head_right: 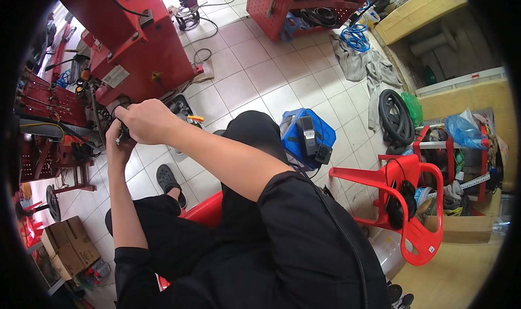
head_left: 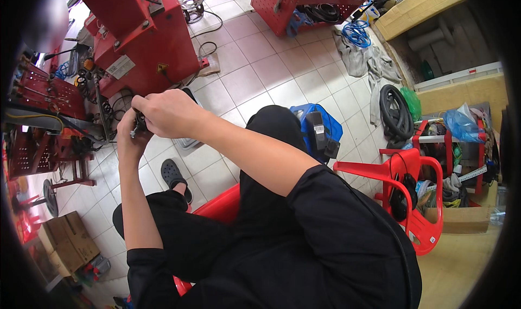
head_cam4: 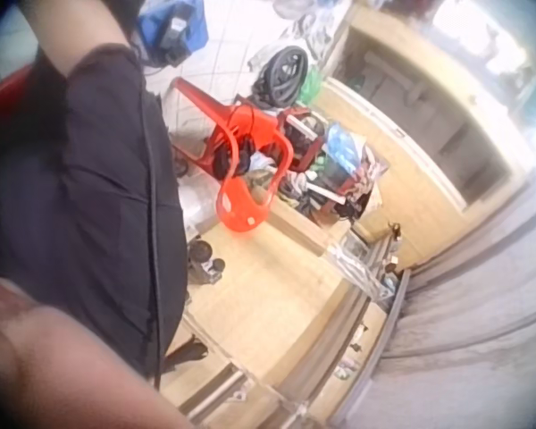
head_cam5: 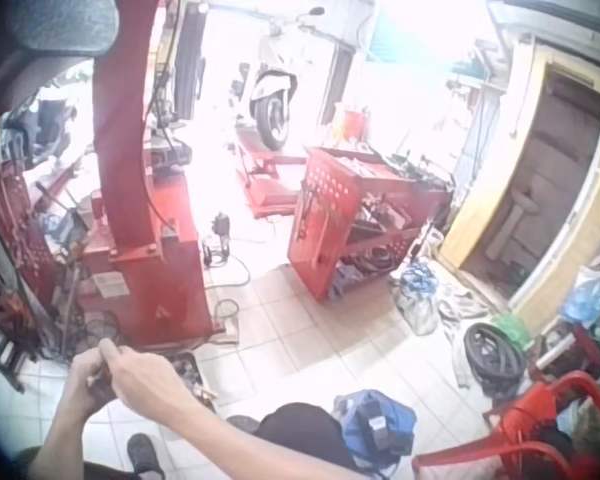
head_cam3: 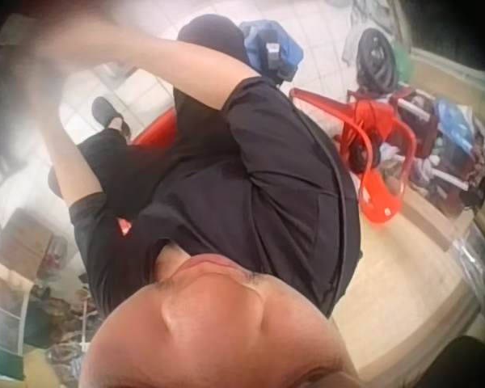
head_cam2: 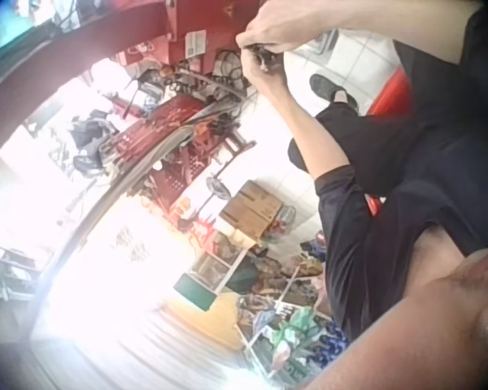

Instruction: The person sits on a low stool in a workshop and disassembles a mechanical component, likely a stator, using their hands. They remove small parts and place them into a metal tray. Later, they use a screwdriver to work on a smaller part of the assembly.

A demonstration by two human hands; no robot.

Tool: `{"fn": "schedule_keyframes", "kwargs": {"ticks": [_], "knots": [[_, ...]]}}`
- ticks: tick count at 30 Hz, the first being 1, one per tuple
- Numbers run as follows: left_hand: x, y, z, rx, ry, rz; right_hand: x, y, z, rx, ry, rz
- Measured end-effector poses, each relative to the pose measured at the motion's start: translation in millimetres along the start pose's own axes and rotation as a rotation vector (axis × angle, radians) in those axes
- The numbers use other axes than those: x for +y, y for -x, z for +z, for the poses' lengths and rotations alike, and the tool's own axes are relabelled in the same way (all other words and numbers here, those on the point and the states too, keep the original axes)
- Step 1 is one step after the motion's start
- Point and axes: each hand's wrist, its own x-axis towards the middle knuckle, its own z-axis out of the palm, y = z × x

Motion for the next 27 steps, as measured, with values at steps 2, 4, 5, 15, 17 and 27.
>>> {"fn": "schedule_keyframes", "kwargs": {"ticks": [2,4,5,15,17,27], "knots": [[-1.2,-1.6,0.2,-0.003,-0.018,0.027,2.3,1.1,0.7,0.048,-0.036,-0.03],[-3.9,-1.5,2.0,0.001,0.027,0.002,5.0,1.4,1.9,0.102,-0.094,-0.099],[-4.2,-0.9,3.4,-0.001,0.05,-0.018,6.2,1.8,2.1,0.056,-0.08,-0.076],[-0.5,1.4,1.7,0.003,0.051,0.003,4.2,-1.5,5.2,-0.051,-0.058,0.08],[-5.8,0.3,-2.2,0.003,0.024,0.053,-0.4,-4.8,4.4,-0.066,-0.058,0.118],[-8.9,-1.5,-8.2,0.135,-0.188,0.172,-7.2,-5.1,-1.3,-0.012,0.111,-0.03]]}}
